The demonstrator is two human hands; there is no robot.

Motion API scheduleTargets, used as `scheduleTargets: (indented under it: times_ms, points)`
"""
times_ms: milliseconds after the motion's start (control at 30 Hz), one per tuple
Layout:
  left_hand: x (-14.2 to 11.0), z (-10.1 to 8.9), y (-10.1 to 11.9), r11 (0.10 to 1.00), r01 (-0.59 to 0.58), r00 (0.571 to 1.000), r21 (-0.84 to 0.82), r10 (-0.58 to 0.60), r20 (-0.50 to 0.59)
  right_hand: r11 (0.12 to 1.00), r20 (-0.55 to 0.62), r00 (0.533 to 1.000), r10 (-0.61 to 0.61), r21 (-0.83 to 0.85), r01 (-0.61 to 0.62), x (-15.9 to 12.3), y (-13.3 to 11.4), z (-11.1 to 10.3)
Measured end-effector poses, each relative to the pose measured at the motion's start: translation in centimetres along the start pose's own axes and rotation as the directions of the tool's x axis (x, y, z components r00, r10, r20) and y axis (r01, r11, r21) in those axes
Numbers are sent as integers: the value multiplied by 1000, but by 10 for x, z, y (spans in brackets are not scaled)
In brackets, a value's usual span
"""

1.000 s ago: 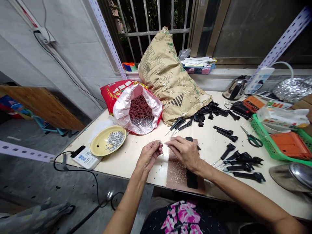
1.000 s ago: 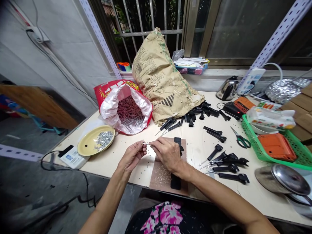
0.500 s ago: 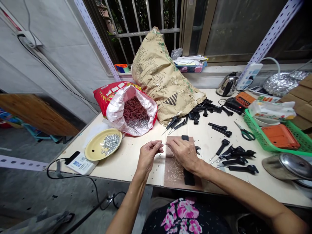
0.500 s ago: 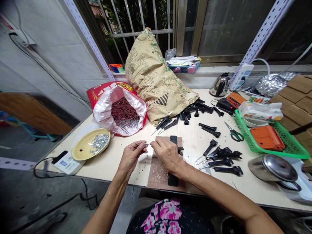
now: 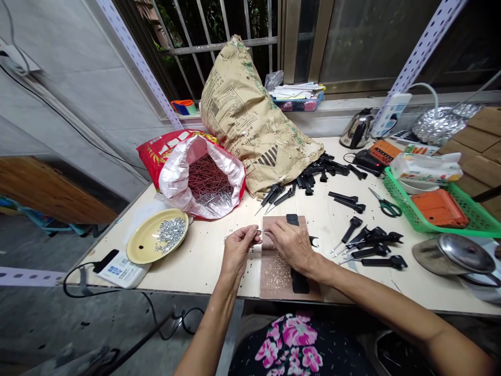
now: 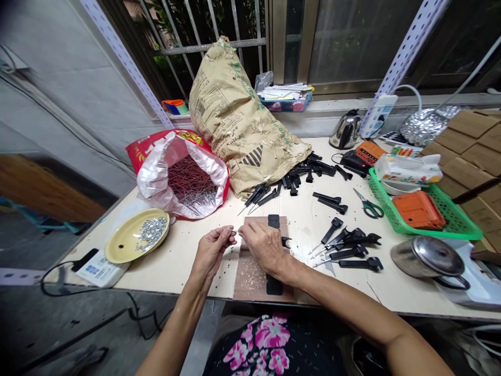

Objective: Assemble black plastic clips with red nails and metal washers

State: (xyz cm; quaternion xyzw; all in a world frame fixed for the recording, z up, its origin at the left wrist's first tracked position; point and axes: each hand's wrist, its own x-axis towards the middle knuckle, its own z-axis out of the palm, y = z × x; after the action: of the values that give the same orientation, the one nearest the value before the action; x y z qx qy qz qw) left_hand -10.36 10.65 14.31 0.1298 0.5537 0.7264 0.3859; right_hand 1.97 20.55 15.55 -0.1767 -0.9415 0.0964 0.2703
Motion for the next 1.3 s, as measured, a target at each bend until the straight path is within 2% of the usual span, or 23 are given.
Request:
scheduleTargets:
  times_ms: [167,367,500,600,867,1100,1300]
  points:
    - [2,0,-3,1000,-1,1000,8,1,-21,988,123,991,57,137,-74,0,2,0]
    - [2,3,-7,1000,-10,1000,-10,10,-29,998,47,997,60,6,-60,-4,3,4]
    - [2,8,-10,1000,-17,999,-6,17,-40,990,-71,997,-27,-139,17,-6,3,8]
    - [3,12,-11,998,-52,998,-47,50,-41,982,-105,993,-55,-185,35,-5,2,9]
    - [5,13,-13,993,-59,998,-103,56,-32,996,-20,996,84,3,-84,-2,2,8]
    - [5,15,-16,990,-50,998,-135,47,-29,994,10,994,107,11,-107,-4,3,9]
    - [4,17,-15,994,-42,998,-103,37,-51,993,-21,996,84,-77,-86,-6,5,8]
